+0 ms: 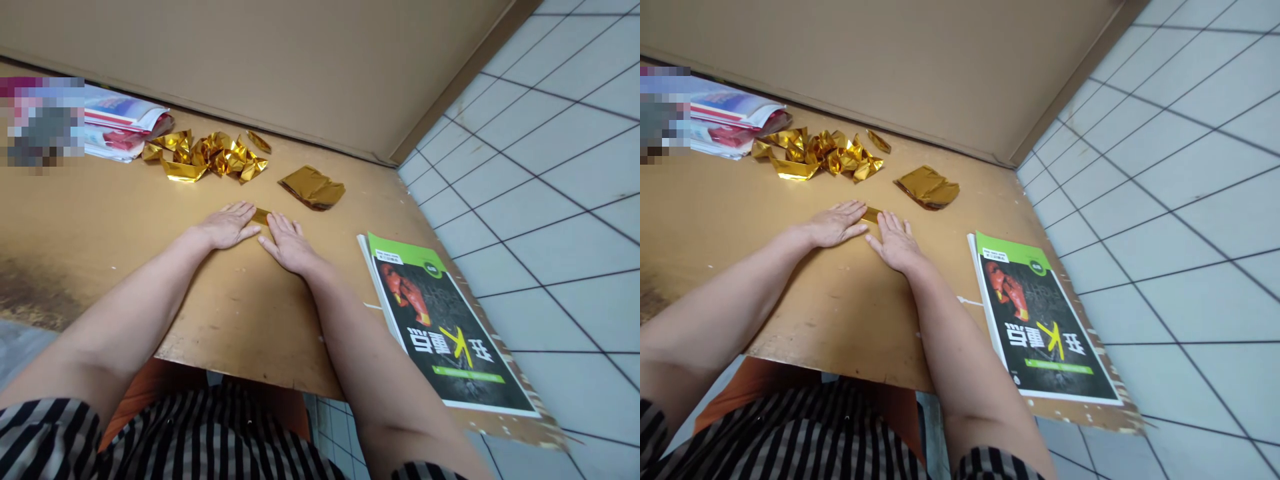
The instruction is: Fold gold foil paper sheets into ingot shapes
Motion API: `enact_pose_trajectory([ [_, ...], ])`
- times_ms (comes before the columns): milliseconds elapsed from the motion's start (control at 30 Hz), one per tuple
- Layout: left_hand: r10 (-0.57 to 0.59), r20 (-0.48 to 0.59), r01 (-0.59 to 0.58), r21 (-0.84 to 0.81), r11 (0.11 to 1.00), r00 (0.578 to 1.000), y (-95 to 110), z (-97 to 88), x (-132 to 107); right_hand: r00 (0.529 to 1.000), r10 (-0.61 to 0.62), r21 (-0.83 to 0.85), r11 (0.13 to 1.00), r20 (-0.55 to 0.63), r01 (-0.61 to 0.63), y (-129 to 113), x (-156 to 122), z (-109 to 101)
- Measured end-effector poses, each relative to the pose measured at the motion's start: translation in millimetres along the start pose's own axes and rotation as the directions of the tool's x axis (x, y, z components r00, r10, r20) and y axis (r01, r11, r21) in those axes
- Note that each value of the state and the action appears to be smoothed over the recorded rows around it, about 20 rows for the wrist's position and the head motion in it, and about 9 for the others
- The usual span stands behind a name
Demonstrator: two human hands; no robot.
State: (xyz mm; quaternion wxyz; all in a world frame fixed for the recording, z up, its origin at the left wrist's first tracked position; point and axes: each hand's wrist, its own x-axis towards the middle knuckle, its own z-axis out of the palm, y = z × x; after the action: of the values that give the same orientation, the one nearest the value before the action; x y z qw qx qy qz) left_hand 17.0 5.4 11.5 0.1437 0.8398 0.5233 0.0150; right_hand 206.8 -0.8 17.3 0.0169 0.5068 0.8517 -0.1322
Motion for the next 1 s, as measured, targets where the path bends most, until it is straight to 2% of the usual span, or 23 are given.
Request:
enact_pose_trajectory([
  [167,0.016,-0.016,-0.016,0.019,1.0,1.0,-5,3.8,3,0.999,0.027,-0.01,1.0,-0.025,-0.027,-9,-1,-2],
  [300,0.009,-0.021,-0.009,0.022,1.0,1.0,-6,6.6,6,0.995,-0.049,0.011,0.999,-0.09,0.051,-20,6,1],
  [367,0.001,-0.019,0.0,0.013,1.0,1.0,-5,6.5,7,0.993,-0.084,0.032,0.996,-0.084,0.087,-25,10,3],
  [467,-0.021,0.003,0.021,0.004,1.0,1.0,-2,3.7,6,0.996,-0.074,0.042,0.996,-0.043,0.076,-27,13,4],
  [700,-0.036,0.027,0.036,0.008,0.999,0.999,2,-1.7,2,1.0,-0.025,0.009,1.0,-0.001,0.025,-10,3,2],
  [833,-0.014,-0.032,0.013,-0.009,1.0,0.999,1,2.3,2,1.0,-0.008,-0.001,1.0,-0.007,0.008,-1,0,4],
  [1000,0.007,-0.071,-0.009,-0.032,0.999,0.997,16,2.2,5,0.999,-0.007,0.0,1.0,-0.035,0.007,0,1,7],
])
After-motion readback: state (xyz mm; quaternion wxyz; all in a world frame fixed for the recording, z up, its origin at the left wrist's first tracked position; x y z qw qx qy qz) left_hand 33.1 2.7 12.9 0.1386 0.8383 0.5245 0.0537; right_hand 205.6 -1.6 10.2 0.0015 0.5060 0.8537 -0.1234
